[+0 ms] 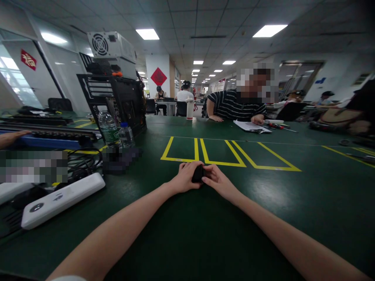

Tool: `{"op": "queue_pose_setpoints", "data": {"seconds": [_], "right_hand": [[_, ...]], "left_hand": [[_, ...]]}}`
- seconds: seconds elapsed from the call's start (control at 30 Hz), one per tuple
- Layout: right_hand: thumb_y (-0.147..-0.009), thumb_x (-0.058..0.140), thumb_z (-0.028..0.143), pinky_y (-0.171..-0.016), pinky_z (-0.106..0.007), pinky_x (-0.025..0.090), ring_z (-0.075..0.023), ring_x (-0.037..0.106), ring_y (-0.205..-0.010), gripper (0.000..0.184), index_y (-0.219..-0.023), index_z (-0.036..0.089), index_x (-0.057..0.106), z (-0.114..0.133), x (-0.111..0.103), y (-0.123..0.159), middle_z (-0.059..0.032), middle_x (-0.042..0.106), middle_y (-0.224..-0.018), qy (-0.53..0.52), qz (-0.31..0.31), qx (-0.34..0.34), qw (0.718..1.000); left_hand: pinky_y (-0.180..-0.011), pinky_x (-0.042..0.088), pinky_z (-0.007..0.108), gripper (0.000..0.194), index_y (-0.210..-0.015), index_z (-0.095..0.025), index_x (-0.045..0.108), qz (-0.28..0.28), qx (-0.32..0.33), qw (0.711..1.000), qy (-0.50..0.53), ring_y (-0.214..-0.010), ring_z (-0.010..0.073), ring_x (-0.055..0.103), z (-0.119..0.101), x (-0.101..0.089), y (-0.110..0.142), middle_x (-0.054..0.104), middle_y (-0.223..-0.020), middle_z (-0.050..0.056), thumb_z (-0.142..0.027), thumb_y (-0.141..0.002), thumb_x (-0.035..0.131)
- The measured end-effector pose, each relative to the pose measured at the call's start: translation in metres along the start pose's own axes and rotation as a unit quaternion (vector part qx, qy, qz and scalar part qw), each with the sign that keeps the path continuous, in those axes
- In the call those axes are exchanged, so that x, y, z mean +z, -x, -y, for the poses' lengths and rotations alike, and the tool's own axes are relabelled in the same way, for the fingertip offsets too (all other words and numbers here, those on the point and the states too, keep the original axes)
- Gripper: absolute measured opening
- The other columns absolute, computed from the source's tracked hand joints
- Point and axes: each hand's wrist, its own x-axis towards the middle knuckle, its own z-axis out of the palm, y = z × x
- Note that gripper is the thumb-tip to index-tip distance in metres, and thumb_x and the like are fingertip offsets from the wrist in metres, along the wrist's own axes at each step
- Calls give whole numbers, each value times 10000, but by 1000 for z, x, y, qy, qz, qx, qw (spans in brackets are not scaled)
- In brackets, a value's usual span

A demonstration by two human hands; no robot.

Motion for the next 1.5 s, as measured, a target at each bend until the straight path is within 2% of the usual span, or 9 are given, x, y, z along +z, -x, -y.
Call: {"op": "queue_pose_setpoints", "data": {"seconds": [0.1, 0.17, 0.33, 0.5, 0.7, 1.0, 1.13, 1.3, 1.5], "right_hand": [[-732, 541, 297, -878, -358, 397, -158, 523, -939, 182, -888, 228, 477, 2, 2, -1, -9, 531, -915, 9, -25, 2, 1000], [-725, 548, 306, -865, -369, 399, -164, 528, -923, 206, -899, 222, 476, 2, 2, -3, -11, 537, -903, 9, -39, 18, 999], [-732, 539, 299, -915, -387, 362, -178, 485, -1017, 294, -1004, 213, 470, 3, -1, -2, -39, 523, -1036, 25, -36, 55, 998], [-722, 555, 240, -903, -377, 390, -171, 495, -1011, 264, -971, 225, 469, 3, -1, 2, -13, 514, -1049, 14, 5, 19, 1000], [-749, 519, 280, -851, -359, 425, -160, 525, -938, 160, -896, 229, 480, 2, 0, 1, -3, 530, -951, 19, -25, 11, 999], [-750, 513, 283, -925, -388, 357, -171, 478, -1018, 263, -1004, 223, 473, -2, -2, -1, -28, 509, -1028, 47, -26, 22, 998], [-711, 568, 265, -915, -366, 374, -161, 504, -990, 273, -959, 238, 460, -2, -1, 1, -12, 509, -1014, 6, 3, -4, 1000], [-726, 547, 288, -867, -357, 412, -157, 516, -940, 176, -871, 226, 469, 3, 2, 1, -7, 513, -936, 13, -21, -5, 1000], [-723, 548, 262, -886, -370, 399, -164, 496, -977, 282, -984, 229, 445, -1, -2, -4, -22, 498, -974, 17, -26, 20, 999]], "left_hand": [[-903, 240, 392, 635, -1162, -249, 294, 1, -10, 1000, -2, -1049, 238, 423, -1, 1, -1, 459, -1134, 43, -271, -619, 621], [-902, 242, 392, 636, -1162, -250, 295, 1, -15, 1000, 0, -1050, 239, 423, -1, 1, -1, 459, -1135, 43, -265, -617, 623], [-919, 226, 392, 636, -1166, -248, 292, -2, -7, 1000, 5, -1060, 231, 414, 1, 1, 0, 456, -1137, 42, -259, -622, 622], [-915, 232, 392, 616, -1154, -246, 304, 1, -1, 1000, 4, -1052, 229, 423, 0, 0, 0, 464, -1125, 41, -256, -623, 617], [-925, 219, 406, 611, -1156, -255, 301, 3, -2, 1000, 9, -1077, 235, 408, -1, -1, 0, 459, -1140, 40, -255, -631, 614], [-919, 228, 392, 636, -1162, -249, 289, 3, -5, 1000, 2, -1068, 230, 414, 1, 2, 0, 455, -1144, 40, -265, -620, 621], [-920, 223, 396, 634, -1158, -258, 288, 0, -17, 1000, 0, -1071, 234, 414, -1, 2, 0, 454, -1148, 37, -255, -616, 617], [-915, 233, 398, 621, -1165, -259, 289, 5, -13, 1000, 5, -1077, 239, 410, -2, -2, 0, 442, -1164, 44, -267, -632, 609], [-910, 240, 398, 617, -1166, -252, 291, 3, -9, 1000, 8, -1067, 239, 415, -2, -2, 0, 445, -1156, 46, -267, -636, 608]]}}
